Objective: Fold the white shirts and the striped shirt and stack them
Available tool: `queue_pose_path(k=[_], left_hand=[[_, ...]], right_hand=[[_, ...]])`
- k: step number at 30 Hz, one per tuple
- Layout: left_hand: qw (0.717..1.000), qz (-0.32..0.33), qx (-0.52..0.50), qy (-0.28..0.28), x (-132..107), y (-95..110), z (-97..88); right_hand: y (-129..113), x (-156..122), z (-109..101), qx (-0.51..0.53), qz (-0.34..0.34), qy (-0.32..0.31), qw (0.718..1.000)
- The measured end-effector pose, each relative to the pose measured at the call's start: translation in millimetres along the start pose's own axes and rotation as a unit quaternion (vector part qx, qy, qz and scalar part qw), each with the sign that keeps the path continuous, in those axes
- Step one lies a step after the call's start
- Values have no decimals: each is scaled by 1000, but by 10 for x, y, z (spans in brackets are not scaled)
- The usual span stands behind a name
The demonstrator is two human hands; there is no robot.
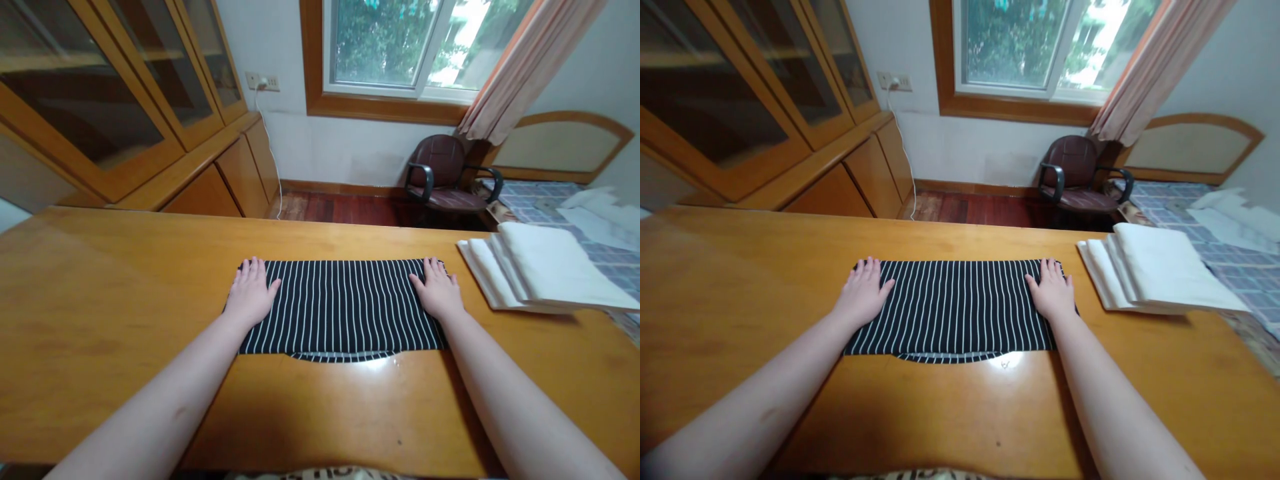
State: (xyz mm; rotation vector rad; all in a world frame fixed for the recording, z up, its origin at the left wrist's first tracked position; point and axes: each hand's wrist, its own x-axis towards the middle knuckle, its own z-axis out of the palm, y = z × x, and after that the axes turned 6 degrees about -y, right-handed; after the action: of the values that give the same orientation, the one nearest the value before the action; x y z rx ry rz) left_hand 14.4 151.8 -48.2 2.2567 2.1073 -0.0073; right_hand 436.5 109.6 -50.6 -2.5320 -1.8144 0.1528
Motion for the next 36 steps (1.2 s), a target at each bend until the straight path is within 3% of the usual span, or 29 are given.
queue_pose_path(k=[3,5,8,11,14,17,23,26,32,36], left_hand=[[999,-11,-25,15,-128,373,-106],[995,77,-66,9,-293,727,-149],[976,197,-94,-12,-589,1196,-100],[970,227,-78,-45,-769,1378,17],[974,215,-59,-50,-776,1251,68],[978,196,-46,-52,-718,931,37],[995,85,-7,-60,-678,111,-36],[998,24,11,-55,-691,-127,-40],[998,-21,-26,-46,-711,-167,-46],[984,-60,-163,-40,-737,-292,-103]], right_hand=[[-356,-184,-92,6,14,61,998],[-710,-403,-119,32,-66,74,995],[-1177,-762,-56,74,-209,22,975],[-1361,-968,58,74,-252,-21,965],[-1278,-966,108,61,-256,-21,965],[-1032,-842,96,43,-226,-13,973],[-234,-527,66,-9,-66,-7,998],[41,-443,66,-23,-17,-14,999],[64,-433,61,-26,-8,-23,999],[-90,-507,-47,-25,17,-6,1000]])
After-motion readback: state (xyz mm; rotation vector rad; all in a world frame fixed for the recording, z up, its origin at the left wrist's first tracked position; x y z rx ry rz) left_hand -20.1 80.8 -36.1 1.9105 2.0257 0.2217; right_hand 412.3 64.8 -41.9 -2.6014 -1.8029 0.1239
